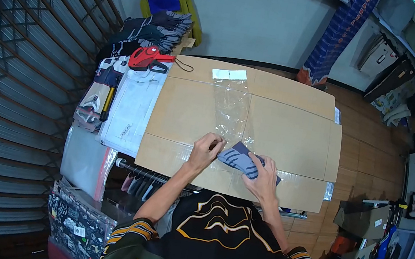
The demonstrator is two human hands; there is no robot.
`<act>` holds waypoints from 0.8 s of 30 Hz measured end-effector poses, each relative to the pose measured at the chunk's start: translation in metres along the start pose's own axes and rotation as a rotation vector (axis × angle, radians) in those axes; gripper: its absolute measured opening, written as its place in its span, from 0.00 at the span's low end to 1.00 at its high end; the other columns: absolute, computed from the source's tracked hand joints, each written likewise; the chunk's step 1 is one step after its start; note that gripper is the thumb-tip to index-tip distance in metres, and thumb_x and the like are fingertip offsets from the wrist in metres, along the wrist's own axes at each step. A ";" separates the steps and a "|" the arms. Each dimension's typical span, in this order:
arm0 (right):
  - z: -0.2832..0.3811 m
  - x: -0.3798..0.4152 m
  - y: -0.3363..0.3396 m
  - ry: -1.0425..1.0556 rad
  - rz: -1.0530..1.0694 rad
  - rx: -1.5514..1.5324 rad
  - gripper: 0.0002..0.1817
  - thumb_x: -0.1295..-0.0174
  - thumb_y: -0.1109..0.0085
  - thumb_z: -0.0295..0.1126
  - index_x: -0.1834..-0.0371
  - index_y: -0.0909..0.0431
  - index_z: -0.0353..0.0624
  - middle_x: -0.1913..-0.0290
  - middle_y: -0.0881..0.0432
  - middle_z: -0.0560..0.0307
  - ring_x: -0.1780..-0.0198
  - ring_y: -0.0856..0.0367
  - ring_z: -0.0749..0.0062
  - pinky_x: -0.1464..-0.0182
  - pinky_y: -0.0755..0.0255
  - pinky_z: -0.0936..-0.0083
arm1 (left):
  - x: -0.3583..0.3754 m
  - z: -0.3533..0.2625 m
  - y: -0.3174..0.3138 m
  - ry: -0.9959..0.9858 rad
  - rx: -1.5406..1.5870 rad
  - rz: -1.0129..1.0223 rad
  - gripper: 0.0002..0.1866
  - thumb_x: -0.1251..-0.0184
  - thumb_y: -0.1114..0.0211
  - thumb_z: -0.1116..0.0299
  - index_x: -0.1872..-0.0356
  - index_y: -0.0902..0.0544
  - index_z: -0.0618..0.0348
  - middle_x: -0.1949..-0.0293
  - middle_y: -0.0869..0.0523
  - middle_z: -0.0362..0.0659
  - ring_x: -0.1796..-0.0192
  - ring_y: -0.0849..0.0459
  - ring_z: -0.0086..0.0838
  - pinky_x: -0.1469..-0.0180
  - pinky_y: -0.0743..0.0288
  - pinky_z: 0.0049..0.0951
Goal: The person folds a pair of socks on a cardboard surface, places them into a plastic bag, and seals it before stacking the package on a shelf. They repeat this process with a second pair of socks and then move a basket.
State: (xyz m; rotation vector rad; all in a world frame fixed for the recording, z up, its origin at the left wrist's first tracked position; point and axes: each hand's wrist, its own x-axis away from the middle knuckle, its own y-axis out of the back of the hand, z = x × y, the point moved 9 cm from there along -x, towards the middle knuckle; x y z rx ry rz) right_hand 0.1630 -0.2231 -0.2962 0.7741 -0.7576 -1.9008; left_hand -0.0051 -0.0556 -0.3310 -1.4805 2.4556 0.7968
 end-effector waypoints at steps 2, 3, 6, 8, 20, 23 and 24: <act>0.002 -0.001 0.000 0.010 0.050 0.000 0.39 0.55 0.23 0.34 0.32 0.14 0.51 0.41 0.17 0.44 0.37 0.21 0.46 0.30 0.26 0.53 | -0.002 -0.007 0.003 -0.013 -0.001 -0.014 0.07 0.27 0.26 0.79 0.58 0.17 0.68 0.62 0.09 0.49 0.62 0.06 0.29 0.61 0.11 0.30; 0.003 -0.003 0.001 0.022 0.085 0.000 0.39 0.55 0.23 0.34 0.32 0.14 0.51 0.40 0.17 0.44 0.36 0.21 0.46 0.30 0.26 0.53 | -0.001 -0.003 0.001 -0.005 0.015 -0.019 0.07 0.27 0.26 0.79 0.58 0.17 0.68 0.62 0.09 0.49 0.62 0.06 0.29 0.61 0.11 0.30; 0.002 -0.006 -0.001 0.028 0.136 -0.014 0.40 0.55 0.23 0.35 0.31 0.15 0.51 0.39 0.18 0.45 0.35 0.21 0.46 0.30 0.27 0.53 | 0.002 0.008 -0.002 0.014 0.049 -0.024 0.07 0.27 0.25 0.78 0.58 0.17 0.68 0.62 0.08 0.49 0.62 0.06 0.28 0.62 0.11 0.30; 0.000 -0.006 0.000 0.010 0.106 -0.008 0.40 0.55 0.23 0.35 0.30 0.15 0.51 0.39 0.18 0.44 0.35 0.21 0.46 0.30 0.27 0.53 | 0.004 0.009 -0.003 0.019 0.055 -0.019 0.08 0.28 0.24 0.78 0.58 0.17 0.68 0.62 0.08 0.49 0.61 0.06 0.27 0.62 0.11 0.30; -0.003 0.000 -0.017 -0.168 -0.074 0.176 0.44 0.51 0.19 0.38 0.24 0.21 0.50 0.37 0.23 0.42 0.33 0.27 0.43 0.32 0.31 0.47 | 0.000 -0.013 0.002 0.014 0.068 -0.025 0.04 0.29 0.29 0.83 0.60 0.16 0.65 0.60 0.09 0.49 0.64 0.06 0.33 0.63 0.11 0.31; 0.004 -0.004 -0.022 -0.173 -0.042 0.207 0.46 0.48 0.19 0.38 0.22 0.26 0.47 0.34 0.25 0.41 0.32 0.27 0.42 0.33 0.31 0.45 | 0.002 -0.004 -0.001 -0.014 0.069 -0.040 0.05 0.30 0.30 0.83 0.59 0.17 0.65 0.59 0.10 0.50 0.63 0.07 0.34 0.63 0.11 0.32; 0.007 -0.005 -0.025 -0.176 -0.030 0.223 0.47 0.48 0.19 0.38 0.21 0.27 0.45 0.33 0.26 0.40 0.32 0.28 0.41 0.33 0.31 0.45 | 0.002 -0.006 -0.001 -0.022 0.042 -0.031 0.05 0.30 0.30 0.83 0.59 0.17 0.65 0.59 0.10 0.50 0.62 0.07 0.36 0.63 0.12 0.32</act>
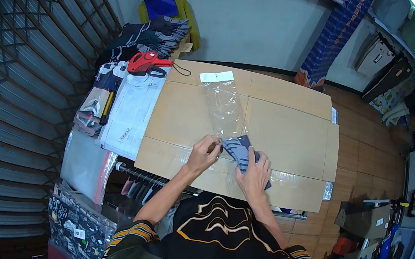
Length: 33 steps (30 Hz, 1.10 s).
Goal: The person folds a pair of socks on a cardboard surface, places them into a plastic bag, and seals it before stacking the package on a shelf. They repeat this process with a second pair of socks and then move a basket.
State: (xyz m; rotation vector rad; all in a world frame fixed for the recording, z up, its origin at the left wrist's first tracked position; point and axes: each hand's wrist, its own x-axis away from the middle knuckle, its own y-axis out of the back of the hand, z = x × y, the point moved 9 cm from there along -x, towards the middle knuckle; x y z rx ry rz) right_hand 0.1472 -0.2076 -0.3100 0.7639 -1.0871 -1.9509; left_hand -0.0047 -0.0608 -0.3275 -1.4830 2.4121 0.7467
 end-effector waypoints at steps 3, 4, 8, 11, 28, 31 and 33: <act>0.012 -0.006 -0.005 0.000 0.017 0.028 0.47 0.45 0.20 0.38 0.20 0.30 0.42 0.30 0.28 0.36 0.31 0.28 0.38 0.35 0.30 0.43 | 0.000 -0.006 0.001 -0.032 -0.059 0.012 0.05 0.31 0.29 0.83 0.58 0.17 0.65 0.58 0.10 0.51 0.61 0.07 0.39 0.62 0.12 0.34; 0.015 -0.009 -0.007 -0.001 0.020 0.035 0.47 0.45 0.21 0.38 0.20 0.30 0.41 0.28 0.29 0.35 0.31 0.29 0.37 0.35 0.30 0.42 | -0.001 -0.007 0.001 -0.048 -0.061 0.009 0.06 0.31 0.29 0.83 0.58 0.17 0.65 0.58 0.10 0.51 0.62 0.08 0.40 0.61 0.12 0.35; 0.021 -0.021 -0.021 0.020 -0.012 0.005 0.50 0.42 0.21 0.40 0.17 0.36 0.38 0.24 0.34 0.31 0.26 0.33 0.33 0.32 0.33 0.37 | -0.001 -0.001 0.000 -0.027 -0.049 0.020 0.06 0.32 0.30 0.83 0.58 0.17 0.65 0.57 0.12 0.52 0.61 0.09 0.43 0.61 0.13 0.37; 0.031 -0.022 -0.014 0.104 -0.098 -0.058 0.52 0.42 0.20 0.40 0.16 0.39 0.38 0.23 0.37 0.30 0.24 0.35 0.32 0.30 0.36 0.34 | -0.004 -0.006 0.003 -0.008 -0.145 0.016 0.11 0.34 0.28 0.83 0.54 0.18 0.65 0.50 0.13 0.54 0.51 0.10 0.46 0.50 0.14 0.42; 0.023 0.024 -0.005 0.346 -0.074 -0.118 0.34 0.38 0.29 0.25 0.26 0.24 0.37 0.26 0.28 0.32 0.22 0.33 0.30 0.21 0.37 0.43 | 0.004 0.003 0.007 0.184 -0.557 -0.036 0.40 0.37 0.23 0.63 0.25 0.27 0.66 0.24 0.28 0.60 0.21 0.33 0.56 0.19 0.43 0.55; 0.032 0.013 -0.011 0.364 -0.099 -0.112 0.33 0.38 0.29 0.25 0.26 0.24 0.37 0.27 0.27 0.32 0.22 0.32 0.30 0.21 0.35 0.43 | 0.003 0.007 0.007 0.194 -0.557 -0.025 0.40 0.37 0.23 0.63 0.25 0.27 0.66 0.24 0.28 0.60 0.21 0.33 0.57 0.19 0.44 0.55; 0.036 0.004 -0.017 0.358 -0.103 -0.110 0.33 0.37 0.30 0.26 0.26 0.24 0.37 0.26 0.27 0.34 0.21 0.33 0.30 0.21 0.36 0.42 | 0.003 0.010 0.006 0.200 -0.555 -0.007 0.40 0.37 0.23 0.63 0.25 0.27 0.66 0.24 0.28 0.60 0.21 0.33 0.57 0.19 0.44 0.56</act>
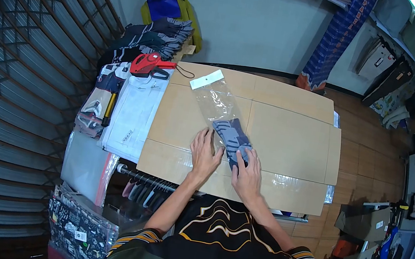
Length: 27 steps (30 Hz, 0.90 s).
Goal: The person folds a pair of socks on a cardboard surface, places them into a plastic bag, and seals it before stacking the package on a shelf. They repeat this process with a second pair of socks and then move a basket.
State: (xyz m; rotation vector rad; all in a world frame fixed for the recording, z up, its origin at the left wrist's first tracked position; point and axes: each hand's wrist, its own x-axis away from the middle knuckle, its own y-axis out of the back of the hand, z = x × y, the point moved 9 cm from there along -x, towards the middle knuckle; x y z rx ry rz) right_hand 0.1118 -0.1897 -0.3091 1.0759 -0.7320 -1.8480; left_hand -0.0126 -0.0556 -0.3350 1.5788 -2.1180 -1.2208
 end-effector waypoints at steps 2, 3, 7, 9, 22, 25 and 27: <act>-0.002 -0.008 -0.009 -0.008 -0.004 -0.004 0.33 0.36 0.30 0.27 0.26 0.24 0.38 0.26 0.27 0.34 0.21 0.33 0.30 0.21 0.36 0.40 | 0.000 0.002 -0.002 -0.001 0.004 0.016 0.40 0.37 0.23 0.63 0.25 0.27 0.66 0.24 0.28 0.60 0.21 0.33 0.56 0.19 0.44 0.56; -0.002 -0.012 -0.014 -0.010 -0.006 -0.010 0.33 0.36 0.30 0.26 0.26 0.24 0.38 0.26 0.27 0.33 0.21 0.33 0.29 0.21 0.36 0.40 | -0.001 0.002 -0.002 -0.003 0.003 0.016 0.40 0.37 0.23 0.63 0.25 0.27 0.66 0.24 0.27 0.60 0.21 0.33 0.56 0.19 0.44 0.56; -0.001 -0.027 -0.026 -0.004 -0.017 -0.035 0.33 0.35 0.31 0.26 0.24 0.25 0.38 0.26 0.28 0.31 0.21 0.34 0.26 0.21 0.36 0.40 | -0.001 0.004 -0.004 -0.010 0.007 0.027 0.40 0.36 0.24 0.63 0.25 0.28 0.68 0.24 0.28 0.61 0.20 0.34 0.57 0.19 0.44 0.56; 0.002 -0.028 -0.023 -0.023 0.026 -0.059 0.33 0.35 0.31 0.26 0.24 0.25 0.37 0.23 0.29 0.30 0.20 0.35 0.24 0.20 0.36 0.40 | 0.001 0.003 -0.004 -0.020 0.000 0.037 0.40 0.35 0.25 0.63 0.24 0.29 0.70 0.23 0.29 0.62 0.19 0.35 0.57 0.19 0.44 0.57; 0.001 0.007 -0.029 0.069 0.184 0.043 0.33 0.28 0.37 0.31 0.20 0.30 0.34 0.18 0.33 0.29 0.19 0.32 0.30 0.19 0.39 0.39 | 0.006 0.003 -0.003 -0.049 0.014 0.040 0.41 0.35 0.26 0.64 0.23 0.29 0.71 0.22 0.28 0.62 0.18 0.34 0.56 0.18 0.44 0.55; 0.003 -0.008 -0.038 0.076 0.157 0.025 0.32 0.26 0.39 0.32 0.21 0.29 0.34 0.18 0.34 0.29 0.19 0.33 0.31 0.19 0.40 0.39 | 0.005 0.004 -0.004 -0.053 0.020 0.043 0.41 0.35 0.26 0.64 0.23 0.28 0.70 0.22 0.28 0.61 0.18 0.34 0.56 0.18 0.44 0.55; 0.002 -0.020 -0.047 0.083 0.163 0.036 0.31 0.26 0.40 0.32 0.21 0.29 0.34 0.18 0.34 0.29 0.18 0.34 0.31 0.18 0.41 0.39 | 0.004 0.004 -0.004 -0.057 0.027 0.051 0.40 0.35 0.26 0.64 0.23 0.29 0.70 0.22 0.28 0.61 0.18 0.34 0.56 0.18 0.45 0.55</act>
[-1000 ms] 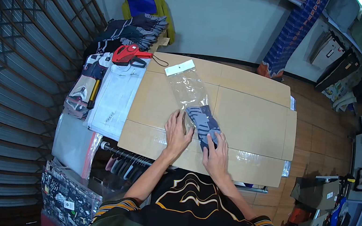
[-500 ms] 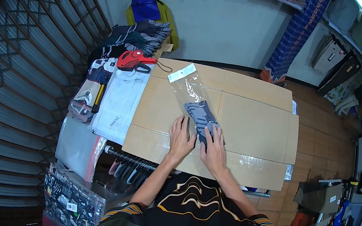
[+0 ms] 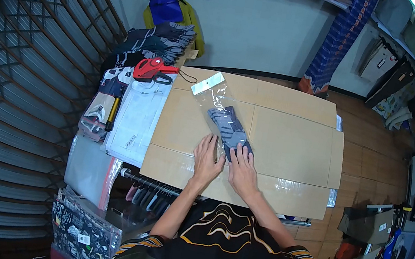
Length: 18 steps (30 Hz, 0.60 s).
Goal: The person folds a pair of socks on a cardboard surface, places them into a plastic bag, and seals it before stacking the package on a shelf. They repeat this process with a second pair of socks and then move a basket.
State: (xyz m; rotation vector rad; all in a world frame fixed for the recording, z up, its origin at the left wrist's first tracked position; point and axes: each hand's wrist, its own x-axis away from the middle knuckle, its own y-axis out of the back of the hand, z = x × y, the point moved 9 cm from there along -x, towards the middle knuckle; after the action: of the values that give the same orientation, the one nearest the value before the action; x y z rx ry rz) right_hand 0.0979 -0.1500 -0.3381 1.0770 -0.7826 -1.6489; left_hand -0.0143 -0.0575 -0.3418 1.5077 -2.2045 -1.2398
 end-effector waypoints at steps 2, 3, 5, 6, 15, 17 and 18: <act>-0.003 -0.010 -0.004 0.011 0.006 0.011 0.31 0.26 0.40 0.32 0.21 0.29 0.34 0.18 0.34 0.29 0.18 0.34 0.30 0.18 0.41 0.39 | 0.000 -0.001 0.000 -0.004 0.011 0.017 0.40 0.34 0.27 0.63 0.22 0.29 0.70 0.21 0.29 0.62 0.18 0.35 0.57 0.18 0.45 0.55; -0.003 -0.014 -0.004 0.018 0.010 0.015 0.31 0.27 0.41 0.32 0.21 0.29 0.34 0.18 0.34 0.29 0.18 0.34 0.30 0.18 0.41 0.39 | 0.000 0.000 0.000 -0.002 0.017 0.017 0.40 0.34 0.27 0.63 0.22 0.29 0.69 0.21 0.29 0.62 0.18 0.35 0.57 0.18 0.45 0.55; -0.003 -0.017 -0.004 0.032 0.017 0.000 0.32 0.27 0.41 0.31 0.21 0.30 0.34 0.18 0.34 0.28 0.18 0.35 0.30 0.18 0.42 0.39 | 0.000 0.000 0.000 0.004 0.028 0.016 0.41 0.34 0.27 0.63 0.22 0.29 0.69 0.21 0.29 0.62 0.18 0.35 0.56 0.18 0.45 0.55; -0.003 -0.016 -0.001 0.039 0.022 -0.019 0.32 0.28 0.41 0.30 0.21 0.30 0.33 0.18 0.34 0.28 0.18 0.35 0.29 0.18 0.42 0.39 | 0.001 0.000 0.001 0.001 0.038 0.018 0.41 0.34 0.27 0.63 0.22 0.29 0.69 0.21 0.29 0.62 0.18 0.35 0.56 0.18 0.45 0.55; -0.006 0.012 0.000 0.089 0.148 0.071 0.37 0.34 0.42 0.26 0.19 0.34 0.30 0.17 0.35 0.28 0.17 0.36 0.31 0.16 0.44 0.37 | 0.000 0.001 0.003 -0.013 0.075 0.042 0.41 0.34 0.26 0.64 0.21 0.30 0.69 0.20 0.29 0.62 0.17 0.35 0.56 0.17 0.46 0.53; -0.004 0.006 -0.002 0.091 0.161 0.094 0.38 0.35 0.42 0.26 0.19 0.34 0.29 0.17 0.34 0.29 0.16 0.36 0.31 0.16 0.44 0.37 | 0.000 0.001 0.004 -0.008 0.079 0.043 0.42 0.35 0.25 0.64 0.21 0.29 0.68 0.20 0.29 0.62 0.17 0.35 0.56 0.17 0.45 0.54; -0.004 0.002 -0.003 0.088 0.161 0.096 0.38 0.35 0.42 0.26 0.19 0.34 0.29 0.17 0.34 0.29 0.16 0.36 0.32 0.16 0.44 0.37 | 0.001 0.001 0.003 -0.012 0.078 0.047 0.42 0.35 0.25 0.65 0.21 0.30 0.68 0.20 0.29 0.62 0.17 0.35 0.56 0.17 0.46 0.54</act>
State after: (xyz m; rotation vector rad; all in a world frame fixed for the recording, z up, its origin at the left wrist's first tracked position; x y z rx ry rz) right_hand 0.1000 -0.1507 -0.3425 1.1165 -0.8747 -1.4314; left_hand -0.0174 -0.0576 -0.3400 1.4704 -2.3078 -1.1637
